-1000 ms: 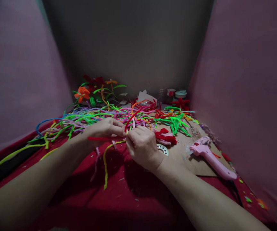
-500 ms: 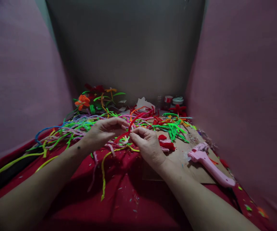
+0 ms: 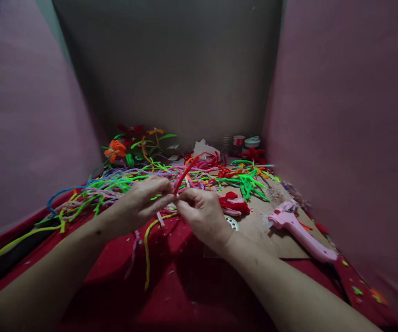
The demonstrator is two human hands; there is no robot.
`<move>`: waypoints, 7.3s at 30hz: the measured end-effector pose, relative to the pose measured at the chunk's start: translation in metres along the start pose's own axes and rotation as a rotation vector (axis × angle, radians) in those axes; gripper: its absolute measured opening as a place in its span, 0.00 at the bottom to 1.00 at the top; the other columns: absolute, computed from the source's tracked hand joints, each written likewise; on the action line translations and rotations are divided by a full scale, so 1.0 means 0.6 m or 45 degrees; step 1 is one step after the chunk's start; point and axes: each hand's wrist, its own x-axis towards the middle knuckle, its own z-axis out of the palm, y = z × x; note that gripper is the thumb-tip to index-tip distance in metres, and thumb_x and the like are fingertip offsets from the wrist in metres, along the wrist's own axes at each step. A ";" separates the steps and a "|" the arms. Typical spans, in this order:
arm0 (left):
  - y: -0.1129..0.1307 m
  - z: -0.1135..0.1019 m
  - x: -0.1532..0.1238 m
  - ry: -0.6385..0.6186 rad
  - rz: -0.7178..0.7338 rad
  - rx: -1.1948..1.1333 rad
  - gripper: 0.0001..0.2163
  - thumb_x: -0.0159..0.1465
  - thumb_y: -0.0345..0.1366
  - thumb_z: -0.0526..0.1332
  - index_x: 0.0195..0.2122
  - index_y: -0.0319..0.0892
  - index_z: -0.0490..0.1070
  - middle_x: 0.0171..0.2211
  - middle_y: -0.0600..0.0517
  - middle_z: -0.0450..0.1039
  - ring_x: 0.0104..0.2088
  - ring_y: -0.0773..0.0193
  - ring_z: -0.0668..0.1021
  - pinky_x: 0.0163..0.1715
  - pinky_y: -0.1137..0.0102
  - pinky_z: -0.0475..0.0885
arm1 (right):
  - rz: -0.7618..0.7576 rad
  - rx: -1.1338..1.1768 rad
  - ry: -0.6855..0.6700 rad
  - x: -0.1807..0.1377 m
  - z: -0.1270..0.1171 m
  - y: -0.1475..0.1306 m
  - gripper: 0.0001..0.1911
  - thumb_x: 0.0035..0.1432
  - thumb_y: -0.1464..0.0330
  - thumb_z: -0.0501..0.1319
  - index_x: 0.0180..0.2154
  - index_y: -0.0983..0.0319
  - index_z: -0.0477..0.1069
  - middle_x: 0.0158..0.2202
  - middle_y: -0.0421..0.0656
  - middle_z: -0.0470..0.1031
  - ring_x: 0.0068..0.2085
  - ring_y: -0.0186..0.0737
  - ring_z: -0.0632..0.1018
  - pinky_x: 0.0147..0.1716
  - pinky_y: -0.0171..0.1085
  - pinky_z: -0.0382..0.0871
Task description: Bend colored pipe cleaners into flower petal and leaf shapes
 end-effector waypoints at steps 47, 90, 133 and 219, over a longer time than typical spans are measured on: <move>0.006 -0.005 0.004 -0.139 -0.311 -0.351 0.06 0.58 0.33 0.52 0.25 0.38 0.63 0.20 0.57 0.58 0.21 0.73 0.61 0.21 0.76 0.57 | -0.163 -0.469 -0.003 0.008 -0.013 -0.006 0.11 0.54 0.69 0.58 0.21 0.64 0.70 0.20 0.40 0.68 0.26 0.34 0.66 0.29 0.36 0.60; -0.005 0.013 0.005 -0.061 -0.540 -1.014 0.08 0.56 0.37 0.60 0.33 0.37 0.70 0.17 0.57 0.64 0.15 0.75 0.63 0.14 0.79 0.57 | 0.698 0.874 -0.369 0.009 0.000 0.003 0.06 0.49 0.69 0.61 0.28 0.67 0.69 0.20 0.43 0.75 0.19 0.33 0.75 0.20 0.33 0.72; -0.009 0.033 0.007 0.003 -0.586 -0.912 0.09 0.54 0.38 0.60 0.25 0.35 0.70 0.16 0.57 0.61 0.17 0.76 0.61 0.16 0.78 0.53 | 0.739 0.793 -0.299 0.008 0.000 0.017 0.04 0.45 0.72 0.63 0.23 0.66 0.69 0.19 0.40 0.71 0.19 0.31 0.71 0.21 0.32 0.64; -0.005 0.028 0.008 0.113 -0.708 -1.180 0.09 0.52 0.38 0.65 0.26 0.38 0.68 0.17 0.56 0.69 0.15 0.75 0.68 0.14 0.80 0.60 | 0.570 0.736 0.212 0.019 -0.001 0.040 0.04 0.38 0.70 0.65 0.23 0.64 0.73 0.17 0.37 0.69 0.19 0.30 0.66 0.21 0.33 0.61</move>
